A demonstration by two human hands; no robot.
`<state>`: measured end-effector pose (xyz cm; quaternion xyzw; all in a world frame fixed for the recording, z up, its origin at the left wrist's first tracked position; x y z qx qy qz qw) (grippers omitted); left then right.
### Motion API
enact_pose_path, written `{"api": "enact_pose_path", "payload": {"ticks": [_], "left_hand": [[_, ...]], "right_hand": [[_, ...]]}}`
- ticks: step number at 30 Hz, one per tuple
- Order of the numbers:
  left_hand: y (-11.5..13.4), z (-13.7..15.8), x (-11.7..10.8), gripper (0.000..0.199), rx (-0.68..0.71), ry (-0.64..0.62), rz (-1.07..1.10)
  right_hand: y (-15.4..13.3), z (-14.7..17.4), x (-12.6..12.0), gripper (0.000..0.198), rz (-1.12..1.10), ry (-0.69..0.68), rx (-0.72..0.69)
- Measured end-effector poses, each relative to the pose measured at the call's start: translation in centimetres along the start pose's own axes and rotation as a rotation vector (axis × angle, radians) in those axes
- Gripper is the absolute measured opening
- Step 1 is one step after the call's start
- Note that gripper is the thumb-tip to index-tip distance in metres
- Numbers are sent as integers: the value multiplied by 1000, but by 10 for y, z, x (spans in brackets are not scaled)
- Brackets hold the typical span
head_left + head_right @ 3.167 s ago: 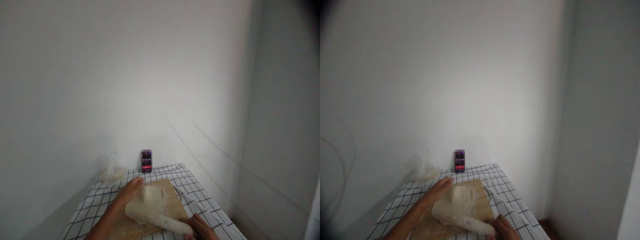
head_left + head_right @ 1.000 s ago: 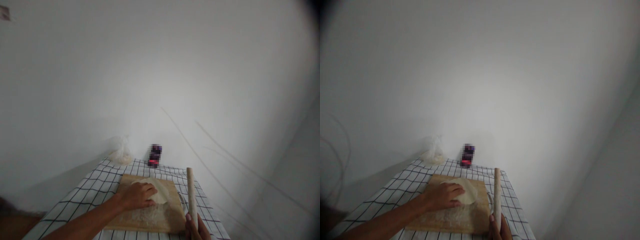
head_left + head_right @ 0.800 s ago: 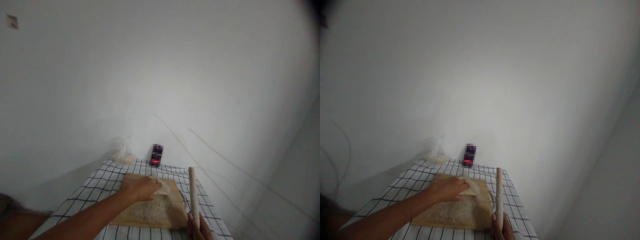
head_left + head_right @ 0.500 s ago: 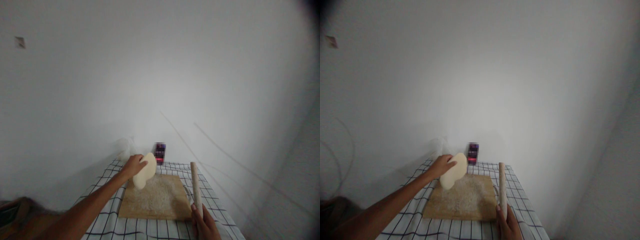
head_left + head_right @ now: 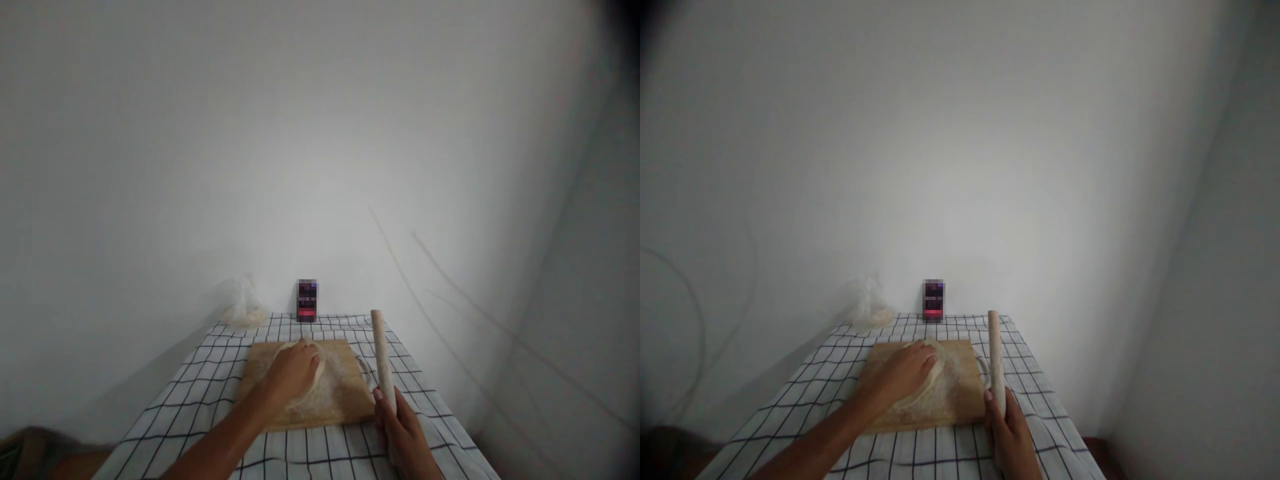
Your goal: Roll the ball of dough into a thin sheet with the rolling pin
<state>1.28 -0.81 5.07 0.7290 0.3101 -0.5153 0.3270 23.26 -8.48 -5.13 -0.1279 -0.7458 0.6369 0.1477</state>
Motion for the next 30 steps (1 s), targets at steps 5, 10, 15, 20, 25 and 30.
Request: {"api": "enact_pose_path", "payload": {"ticks": [5,10,15,20,25,30], "left_hand": [[-44,0,-5,32,219,-49,160],[-35,-3,19,29,87,105,231],[-29,-20,22,20,-82,227,289],[-66,-13,-35,47,-171,372,440],[-57,17,-53,44,-93,409,523],[-35,41,-1,33,-101,323,383]], "right_hand": [[-2,-1,-3,52,-11,-58,-15],[2,1,2,55,64,-111,-11],[-5,-5,-11,63,139,-107,-26],[-64,-46,-21,53,638,-269,-252],[-112,-91,28,60,1135,-510,-486],[-115,-107,77,71,1381,-783,-693]]}}
Point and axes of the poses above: each hand's wrist, its own z-axis away from the middle knuckle, its own x-axis out of the palm, y = z × x, the point moved 2 cm from there along -z, towards the middle knuckle, and after that the axes turned 3 degrees about x, right-handed, at the moved point
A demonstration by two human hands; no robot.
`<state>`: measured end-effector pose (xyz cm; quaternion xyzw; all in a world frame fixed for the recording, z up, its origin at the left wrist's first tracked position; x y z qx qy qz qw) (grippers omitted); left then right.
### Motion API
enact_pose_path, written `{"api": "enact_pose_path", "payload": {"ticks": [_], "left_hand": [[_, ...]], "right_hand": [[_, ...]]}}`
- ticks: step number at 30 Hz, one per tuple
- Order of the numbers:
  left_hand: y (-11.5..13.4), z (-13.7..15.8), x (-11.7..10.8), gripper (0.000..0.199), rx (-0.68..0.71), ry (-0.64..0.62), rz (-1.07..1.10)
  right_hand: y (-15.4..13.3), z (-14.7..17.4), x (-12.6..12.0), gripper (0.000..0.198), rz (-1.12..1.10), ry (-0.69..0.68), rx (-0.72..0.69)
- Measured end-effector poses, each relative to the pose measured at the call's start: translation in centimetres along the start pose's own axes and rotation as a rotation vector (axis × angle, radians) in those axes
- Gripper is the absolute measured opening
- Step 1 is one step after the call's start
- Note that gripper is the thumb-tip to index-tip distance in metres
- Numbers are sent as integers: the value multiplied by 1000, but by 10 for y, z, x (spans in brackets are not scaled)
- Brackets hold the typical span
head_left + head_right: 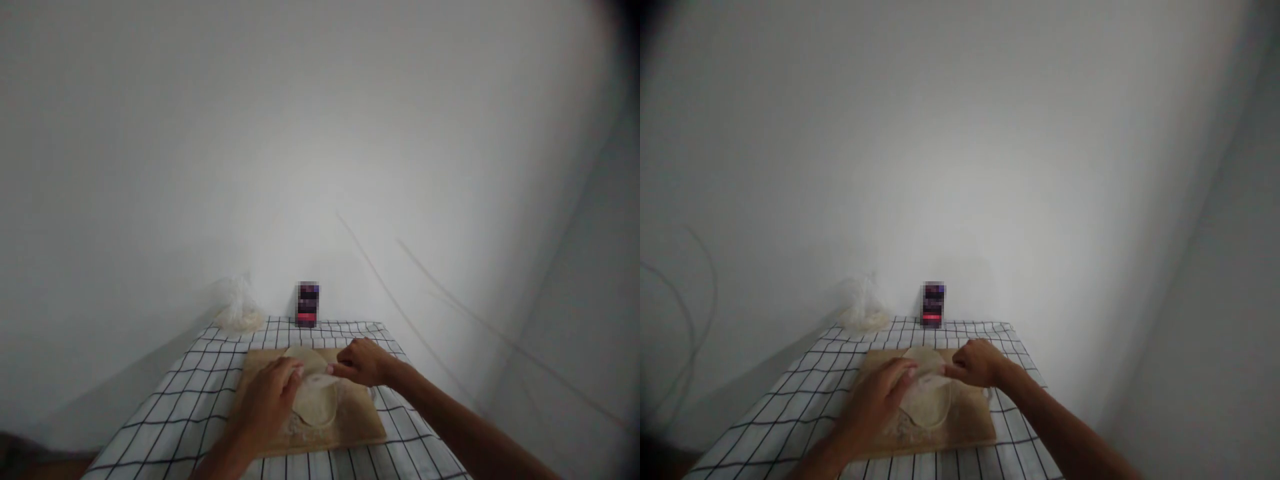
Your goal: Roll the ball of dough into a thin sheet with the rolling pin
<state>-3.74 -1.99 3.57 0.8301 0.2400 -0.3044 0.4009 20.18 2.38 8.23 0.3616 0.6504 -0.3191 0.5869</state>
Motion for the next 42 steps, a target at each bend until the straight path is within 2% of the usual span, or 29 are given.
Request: {"api": "enact_pose_path", "payload": {"ticks": [5,10,14,18,21,25,30,36,39,42], "left_hand": [[-21,2,38,37,-28,34,-143],[-33,-14,57,54,-29,57,-191],[-48,-18,70,59,20,17,-302],[-59,-19,84,65,79,70,-377],[-61,-20,91,66,89,98,-382],[-55,-24,90,57,109,67,-397],[-41,-34,77,52,86,47,-488],[-31,-36,68,47,109,-36,-526],[-31,-31,70,47,113,-35,-515],[-34,-23,74,48,177,-11,-512]], "right_hand": [[10,-31,4,66,54,-39,-33],[30,-59,11,56,60,-63,-15],[41,-66,25,51,18,-83,1],[50,-67,37,36,-43,-50,-6],[56,-65,45,38,-105,1,-48],[65,-61,63,48,-177,49,-72],[65,-41,78,50,-213,102,-11],[51,-10,74,52,-207,143,116],[44,2,71,52,-216,156,166],[37,14,69,52,-231,177,201]]}}
Point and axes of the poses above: each hand's wrist, its own z-axis away from the middle knuckle, its own x-axis out of the palm, y = z × x, the point moved 2 cm from there along -z, towards the middle knuckle, and after that the axes turned 3 degrees about x, right-handed, at the moved point
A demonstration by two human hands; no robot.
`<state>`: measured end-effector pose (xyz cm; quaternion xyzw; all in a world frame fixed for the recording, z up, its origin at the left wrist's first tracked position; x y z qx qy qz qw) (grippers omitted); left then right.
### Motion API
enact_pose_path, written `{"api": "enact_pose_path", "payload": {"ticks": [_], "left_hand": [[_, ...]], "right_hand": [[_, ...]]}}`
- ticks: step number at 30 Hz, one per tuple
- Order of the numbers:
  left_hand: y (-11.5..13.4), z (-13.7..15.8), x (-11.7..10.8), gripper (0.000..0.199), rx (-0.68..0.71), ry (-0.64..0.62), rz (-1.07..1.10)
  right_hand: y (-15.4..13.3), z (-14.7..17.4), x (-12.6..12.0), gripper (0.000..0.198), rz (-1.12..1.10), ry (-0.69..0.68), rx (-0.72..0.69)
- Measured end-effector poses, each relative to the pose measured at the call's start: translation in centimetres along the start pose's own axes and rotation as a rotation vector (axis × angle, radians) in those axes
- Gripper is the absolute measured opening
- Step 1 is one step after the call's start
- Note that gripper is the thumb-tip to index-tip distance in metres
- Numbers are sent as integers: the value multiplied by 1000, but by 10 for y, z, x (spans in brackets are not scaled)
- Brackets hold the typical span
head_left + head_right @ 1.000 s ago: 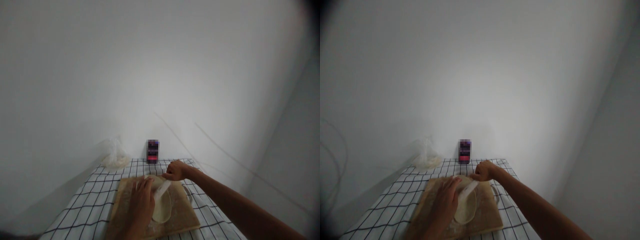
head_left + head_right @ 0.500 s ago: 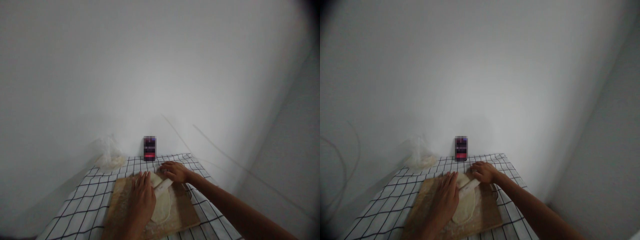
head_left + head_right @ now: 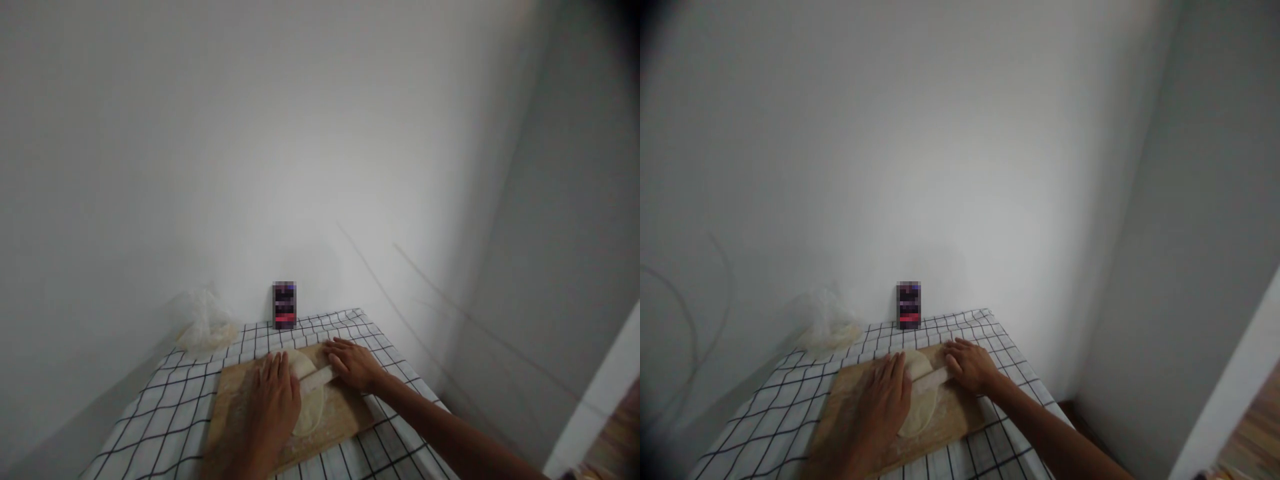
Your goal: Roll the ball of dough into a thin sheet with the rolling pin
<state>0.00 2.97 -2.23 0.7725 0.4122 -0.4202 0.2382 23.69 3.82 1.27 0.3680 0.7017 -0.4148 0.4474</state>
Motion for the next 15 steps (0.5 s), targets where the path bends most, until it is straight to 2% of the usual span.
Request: {"api": "enact_pose_path", "payload": {"ticks": [8,12,15], "left_hand": [[7,15,16,51,42,257,-73],[10,19,21,51,51,291,-79],[10,18,23,50,22,271,-114]], "right_hand": [[-14,41,0,55,-36,58,59],[-13,44,4,57,-58,65,50],[-6,28,8,58,-26,34,54]]}}
Point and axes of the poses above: each hand's wrist, its own z-axis away from the middle knuckle, its own x-axis out of the palm, y = z × x, the point moved 2 cm from there along -z, towards the middle knuckle, and after that the axes turned 3 degrees about x, right-handed, at the moved point
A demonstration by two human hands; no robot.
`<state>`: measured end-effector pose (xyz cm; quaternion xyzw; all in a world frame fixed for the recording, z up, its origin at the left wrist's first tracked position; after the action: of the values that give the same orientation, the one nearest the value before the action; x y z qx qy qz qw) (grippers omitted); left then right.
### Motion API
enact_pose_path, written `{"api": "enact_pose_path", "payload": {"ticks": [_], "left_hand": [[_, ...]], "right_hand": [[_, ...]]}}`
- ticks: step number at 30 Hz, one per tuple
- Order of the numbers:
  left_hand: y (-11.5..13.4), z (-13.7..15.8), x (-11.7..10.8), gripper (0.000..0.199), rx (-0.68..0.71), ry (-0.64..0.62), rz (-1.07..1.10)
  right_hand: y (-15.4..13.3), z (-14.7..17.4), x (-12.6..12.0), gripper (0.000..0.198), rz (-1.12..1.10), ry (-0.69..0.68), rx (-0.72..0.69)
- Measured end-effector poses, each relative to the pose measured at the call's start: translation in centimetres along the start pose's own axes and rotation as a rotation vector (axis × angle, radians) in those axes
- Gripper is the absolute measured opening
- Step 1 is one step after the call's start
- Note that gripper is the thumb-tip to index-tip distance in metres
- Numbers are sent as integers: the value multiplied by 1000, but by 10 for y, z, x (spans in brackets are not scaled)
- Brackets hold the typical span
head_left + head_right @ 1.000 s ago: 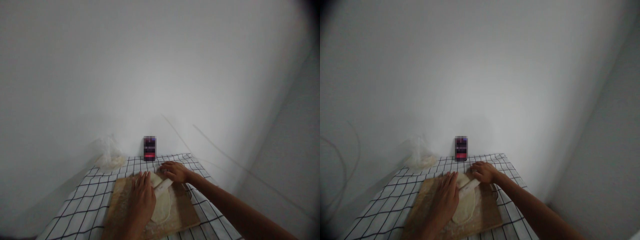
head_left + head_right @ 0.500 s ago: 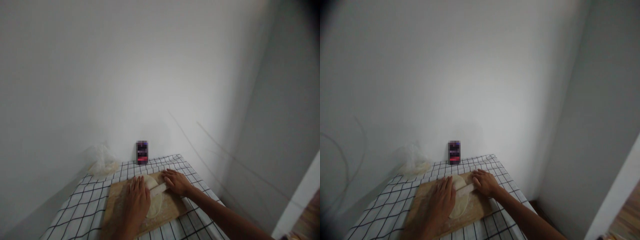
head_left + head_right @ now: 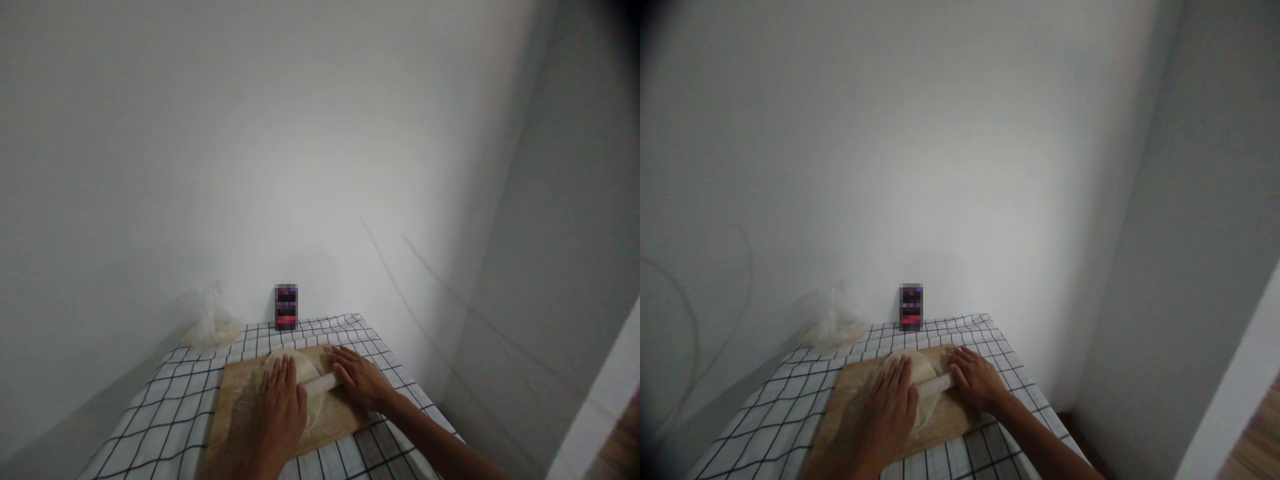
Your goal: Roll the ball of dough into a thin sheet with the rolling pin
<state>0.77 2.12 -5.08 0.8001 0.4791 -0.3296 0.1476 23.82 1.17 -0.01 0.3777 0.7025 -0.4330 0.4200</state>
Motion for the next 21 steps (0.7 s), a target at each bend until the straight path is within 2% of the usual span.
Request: {"api": "enact_pose_path", "payload": {"ticks": [3,7,11,16,21], "left_hand": [[-1,-5,2,47,-42,-1,-62],[-6,-14,6,44,-86,59,-129],[-10,-17,10,40,-163,55,-127],[-7,-22,6,40,-176,54,-121],[-8,-30,1,43,-194,5,-42]], "right_hand": [[6,-27,4,56,41,-29,-14],[11,-62,8,51,101,-80,-39],[17,-84,13,47,137,-125,-93],[25,-89,20,48,109,-133,-91],[26,-70,20,51,81,-85,-47]]}}
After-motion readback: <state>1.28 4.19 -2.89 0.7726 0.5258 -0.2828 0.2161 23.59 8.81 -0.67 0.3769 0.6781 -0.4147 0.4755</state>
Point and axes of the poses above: each hand's wrist, its own z-axis away from the middle knuckle, its own x-axis out of the palm, y = z × x, the point moved 2 cm from there along -z, towards the middle knuckle, and after that the axes turned 3 degrees about x, right-handed, at the moved point
